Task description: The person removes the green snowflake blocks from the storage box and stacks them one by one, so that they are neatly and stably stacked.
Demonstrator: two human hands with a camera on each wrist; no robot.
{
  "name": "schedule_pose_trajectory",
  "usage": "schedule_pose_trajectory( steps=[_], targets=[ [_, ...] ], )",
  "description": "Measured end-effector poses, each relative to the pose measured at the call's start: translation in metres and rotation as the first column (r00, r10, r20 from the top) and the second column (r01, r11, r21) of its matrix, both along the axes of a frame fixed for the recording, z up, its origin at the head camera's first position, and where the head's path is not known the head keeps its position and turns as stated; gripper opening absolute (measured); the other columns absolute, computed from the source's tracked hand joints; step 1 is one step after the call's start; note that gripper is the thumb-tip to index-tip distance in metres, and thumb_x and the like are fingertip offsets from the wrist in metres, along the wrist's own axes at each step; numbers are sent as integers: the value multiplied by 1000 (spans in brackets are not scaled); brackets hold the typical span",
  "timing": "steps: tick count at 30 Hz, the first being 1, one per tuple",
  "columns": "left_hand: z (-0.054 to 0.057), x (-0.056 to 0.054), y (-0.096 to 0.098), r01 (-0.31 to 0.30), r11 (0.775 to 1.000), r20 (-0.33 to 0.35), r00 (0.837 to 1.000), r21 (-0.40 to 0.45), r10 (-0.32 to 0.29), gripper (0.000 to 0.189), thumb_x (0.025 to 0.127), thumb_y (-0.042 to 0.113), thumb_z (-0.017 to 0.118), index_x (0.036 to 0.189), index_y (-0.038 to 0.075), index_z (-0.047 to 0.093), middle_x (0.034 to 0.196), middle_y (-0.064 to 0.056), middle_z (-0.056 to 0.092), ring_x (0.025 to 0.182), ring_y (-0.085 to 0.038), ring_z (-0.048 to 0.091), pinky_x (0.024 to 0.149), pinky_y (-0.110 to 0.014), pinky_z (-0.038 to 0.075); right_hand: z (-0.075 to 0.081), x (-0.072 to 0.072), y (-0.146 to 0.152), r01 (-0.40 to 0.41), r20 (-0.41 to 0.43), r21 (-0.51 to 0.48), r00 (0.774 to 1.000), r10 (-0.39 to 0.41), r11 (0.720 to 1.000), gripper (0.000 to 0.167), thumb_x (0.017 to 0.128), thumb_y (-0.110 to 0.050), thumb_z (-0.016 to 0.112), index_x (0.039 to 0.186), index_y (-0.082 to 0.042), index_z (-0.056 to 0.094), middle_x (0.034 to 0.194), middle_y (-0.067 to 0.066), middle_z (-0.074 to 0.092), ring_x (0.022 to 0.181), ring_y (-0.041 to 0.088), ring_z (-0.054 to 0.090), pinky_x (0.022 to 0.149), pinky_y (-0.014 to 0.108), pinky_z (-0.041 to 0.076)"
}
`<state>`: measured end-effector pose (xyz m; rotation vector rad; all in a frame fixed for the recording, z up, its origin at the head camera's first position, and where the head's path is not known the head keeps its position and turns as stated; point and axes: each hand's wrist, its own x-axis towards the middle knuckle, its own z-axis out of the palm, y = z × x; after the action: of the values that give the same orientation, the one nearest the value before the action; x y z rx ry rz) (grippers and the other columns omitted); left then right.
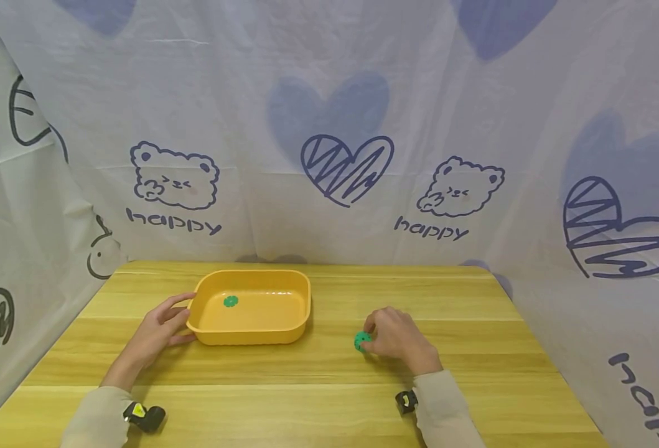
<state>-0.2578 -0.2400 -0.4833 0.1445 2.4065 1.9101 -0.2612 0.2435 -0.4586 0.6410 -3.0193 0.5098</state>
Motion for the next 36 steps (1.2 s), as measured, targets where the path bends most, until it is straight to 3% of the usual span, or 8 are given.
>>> schedule_pose_trajectory(
  steps=[6, 12, 17, 23, 26, 30, 32, 36],
  targets=[
    [-1, 0, -1, 3, 1000, -3, 1000, 7, -3, 51, 111, 21, 48, 157, 5, 36, 149, -35, 45, 127, -39, 59, 92, -42, 65, -1, 1, -1, 4, 10, 0, 1000, -4, 1000, 25, 83, -30, 87, 96, -11, 79, 91, -4, 76, 69, 7, 54, 66, 26, 52],
    [-1, 1, -2, 3, 1000, 1, 1000, 5, -3, 51, 111, 21, 48, 158, 5, 36, 150, -35, 44, 124, -39, 61, 92, -43, 65, 3, 3, -5, 17, -12, -19, 1000, -17, 1000, 31, 86, -32, 84, 107, -9, 79, 105, 1, 78, 86, 12, 66, 76, 32, 60],
    [-2, 1, -3, 5, 1000, 1, 1000, 8, -5, 52, 111, 23, 49, 157, 6, 36, 151, -35, 44, 126, -40, 60, 92, -43, 65, 14, -2, -20, -60, -71, -57, 996, 56, 997, 27, 91, -27, 79, 110, -9, 78, 107, 2, 77, 91, 17, 68, 77, 31, 60],
    [-2, 1, -4, 0, 1000, -4, 1000, 10, 0, 51, 111, 22, 49, 157, 5, 36, 150, -35, 44, 127, -41, 58, 91, -42, 65, 32, -21, -63, -190, -121, -165, 978, 171, 968, 21, 94, -24, 75, 109, -10, 77, 105, 4, 78, 91, 19, 68, 79, 35, 62],
    [-3, 1, -5, -2, 1000, -3, 1000, 12, 2, 51, 111, 23, 49, 157, 5, 36, 151, -35, 43, 128, -41, 58, 91, -42, 65, 36, -34, -90, -256, -124, -242, 965, 232, 936, 20, 94, -20, 75, 109, -6, 77, 105, 7, 78, 91, 20, 68, 81, 42, 64],
    [-3, -1, -4, -5, 1000, 9, 1000, 19, 5, 51, 110, 22, 49, 157, 7, 36, 152, -34, 43, 129, -42, 57, 92, -42, 65, 33, -53, -123, -344, -106, -308, 939, 327, 887, 23, 93, -14, 75, 112, -1, 75, 106, 12, 76, 91, 22, 68, 81, 41, 65],
    [-3, -2, -4, -5, 1000, 16, 1000, 21, 5, 51, 110, 21, 49, 158, 7, 36, 152, -34, 43, 130, -42, 57, 92, -42, 65, 29, -61, -138, -350, -65, -327, 935, 349, 878, 26, 93, -15, 75, 115, 0, 74, 109, 14, 76, 94, 24, 68, 81, 34, 65],
    [-3, -2, -3, -3, 1000, 19, 1000, 25, 3, 50, 111, 19, 48, 158, 7, 36, 152, -34, 43, 129, -42, 57, 92, -42, 65, 19, -73, -171, -321, 12, -338, 938, 345, 885, 31, 94, -16, 74, 120, 1, 73, 116, 15, 75, 102, 28, 69, 85, 28, 62]
  ],
)
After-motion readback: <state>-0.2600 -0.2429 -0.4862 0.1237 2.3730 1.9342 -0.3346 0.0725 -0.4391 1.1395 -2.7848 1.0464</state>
